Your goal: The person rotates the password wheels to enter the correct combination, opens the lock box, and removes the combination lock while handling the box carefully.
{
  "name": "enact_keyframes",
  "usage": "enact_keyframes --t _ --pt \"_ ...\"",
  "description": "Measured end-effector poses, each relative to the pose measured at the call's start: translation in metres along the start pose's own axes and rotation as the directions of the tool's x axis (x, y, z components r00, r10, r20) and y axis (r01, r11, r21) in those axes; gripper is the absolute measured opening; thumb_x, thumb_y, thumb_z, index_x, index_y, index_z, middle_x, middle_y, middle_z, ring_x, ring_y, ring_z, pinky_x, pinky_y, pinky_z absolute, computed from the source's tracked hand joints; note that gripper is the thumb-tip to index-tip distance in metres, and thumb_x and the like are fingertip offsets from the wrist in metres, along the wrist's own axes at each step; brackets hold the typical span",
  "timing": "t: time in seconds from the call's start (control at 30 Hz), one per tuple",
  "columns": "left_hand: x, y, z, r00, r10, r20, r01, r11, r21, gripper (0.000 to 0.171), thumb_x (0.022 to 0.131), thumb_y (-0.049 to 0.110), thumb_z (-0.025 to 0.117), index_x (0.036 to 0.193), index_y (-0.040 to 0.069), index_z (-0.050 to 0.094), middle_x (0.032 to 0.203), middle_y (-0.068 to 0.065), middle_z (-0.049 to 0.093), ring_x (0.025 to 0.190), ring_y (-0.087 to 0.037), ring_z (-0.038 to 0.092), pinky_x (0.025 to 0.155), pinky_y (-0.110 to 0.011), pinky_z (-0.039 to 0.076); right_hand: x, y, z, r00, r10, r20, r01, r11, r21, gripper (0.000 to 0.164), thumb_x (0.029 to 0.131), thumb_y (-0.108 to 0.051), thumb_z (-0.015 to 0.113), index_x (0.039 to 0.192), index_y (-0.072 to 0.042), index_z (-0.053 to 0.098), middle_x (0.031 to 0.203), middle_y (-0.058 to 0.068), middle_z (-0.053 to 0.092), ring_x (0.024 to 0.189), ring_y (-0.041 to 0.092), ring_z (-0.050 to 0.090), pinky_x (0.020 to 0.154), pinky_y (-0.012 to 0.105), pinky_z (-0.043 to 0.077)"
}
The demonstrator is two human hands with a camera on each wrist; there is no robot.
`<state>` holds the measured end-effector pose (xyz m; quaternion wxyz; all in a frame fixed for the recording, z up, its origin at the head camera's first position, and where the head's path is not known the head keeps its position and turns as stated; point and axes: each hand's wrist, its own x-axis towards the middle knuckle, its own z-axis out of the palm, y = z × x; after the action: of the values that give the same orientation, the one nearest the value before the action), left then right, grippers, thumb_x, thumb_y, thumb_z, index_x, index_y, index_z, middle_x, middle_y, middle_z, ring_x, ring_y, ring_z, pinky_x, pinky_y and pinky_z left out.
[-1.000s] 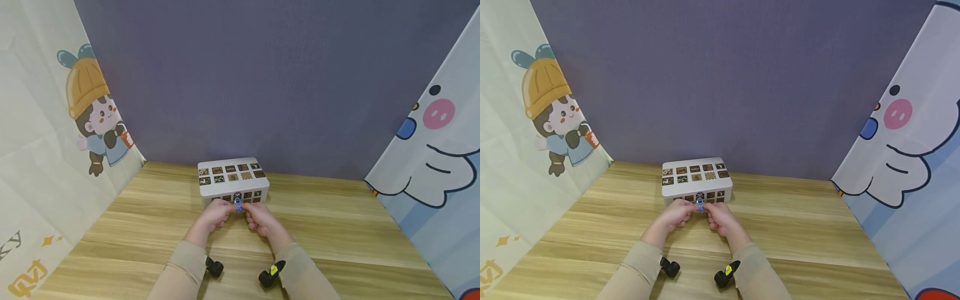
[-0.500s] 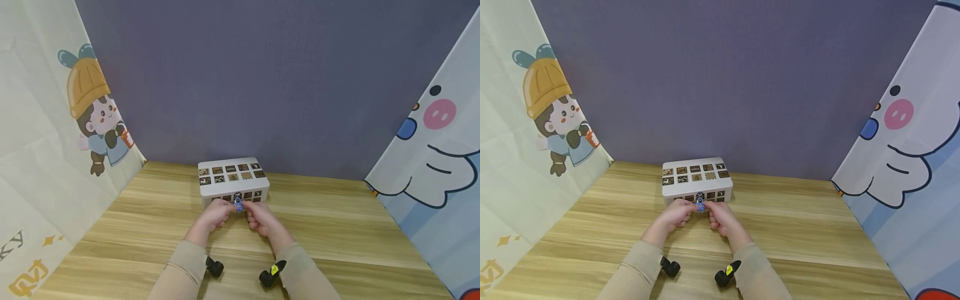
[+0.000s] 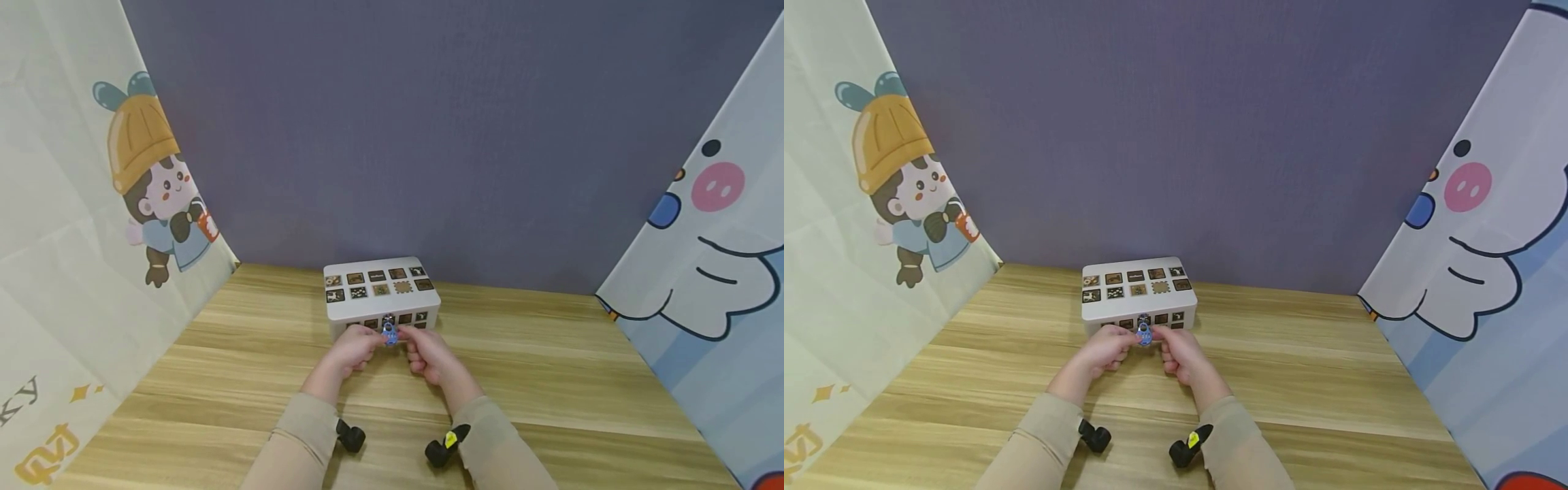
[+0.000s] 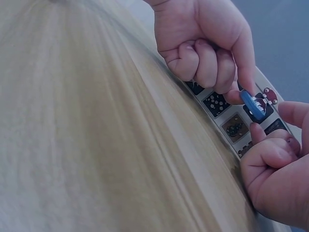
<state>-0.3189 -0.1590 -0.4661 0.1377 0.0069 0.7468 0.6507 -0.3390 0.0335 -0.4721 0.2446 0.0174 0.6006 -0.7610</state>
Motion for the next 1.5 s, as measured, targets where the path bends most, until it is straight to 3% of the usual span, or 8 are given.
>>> enact_keyframes --t 0.47,1.03,1.23,1.5 --pt "-0.0022 0.0022 0.0003 1.000 -0.005 0.004 0.005 1.000 0.006 0.026 0.098 0.020 0.065 0.102 -0.005 0.070 0.052 0.008 0.034 0.042 -0.006 0.029 0.039 -0.020 0.026 0.0002 -0.0040 -0.0029 1.000 0.005 -0.022 -0.005 1.000 0.010 0.032 0.101 -0.030 0.062 0.110 0.000 0.062 0.055 -0.011 0.033 0.044 0.001 0.026 0.041 0.017 0.019" --pt "-0.0011 -0.0003 0.0016 1.000 0.007 0.002 -0.007 1.000 0.003 0.027 0.097 0.020 0.064 0.103 -0.005 0.069 0.053 0.008 0.035 0.043 -0.007 0.029 0.039 -0.020 0.026 -0.0004 0.0012 -0.0020 1.000 -0.024 0.021 0.024 1.000 -0.009 0.021 0.100 -0.025 0.063 0.097 -0.005 0.065 0.055 -0.010 0.030 0.044 0.002 0.024 0.040 0.018 0.018" --pt "-0.0003 -0.0002 0.0025 1.000 -0.001 0.010 0.001 1.000 0.000 0.027 0.097 0.020 0.065 0.102 -0.006 0.068 0.053 0.008 0.035 0.043 -0.006 0.028 0.040 -0.021 0.025 -0.0001 0.0026 -0.0014 0.998 -0.046 0.034 0.048 0.998 -0.046 0.020 0.100 -0.022 0.062 0.087 -0.007 0.059 0.055 -0.009 0.030 0.044 0.003 0.024 0.040 0.018 0.019" --pt "-0.0029 0.0013 0.0019 1.000 0.014 0.005 -0.014 1.000 0.005 0.027 0.097 0.018 0.065 0.105 -0.008 0.068 0.053 0.008 0.035 0.043 -0.006 0.029 0.040 -0.019 0.027 -0.0009 0.0045 -0.0002 0.997 -0.077 0.031 0.080 0.990 -0.113 0.015 0.096 -0.017 0.066 0.094 -0.002 0.066 0.056 -0.007 0.033 0.046 0.005 0.027 0.041 0.018 0.023"
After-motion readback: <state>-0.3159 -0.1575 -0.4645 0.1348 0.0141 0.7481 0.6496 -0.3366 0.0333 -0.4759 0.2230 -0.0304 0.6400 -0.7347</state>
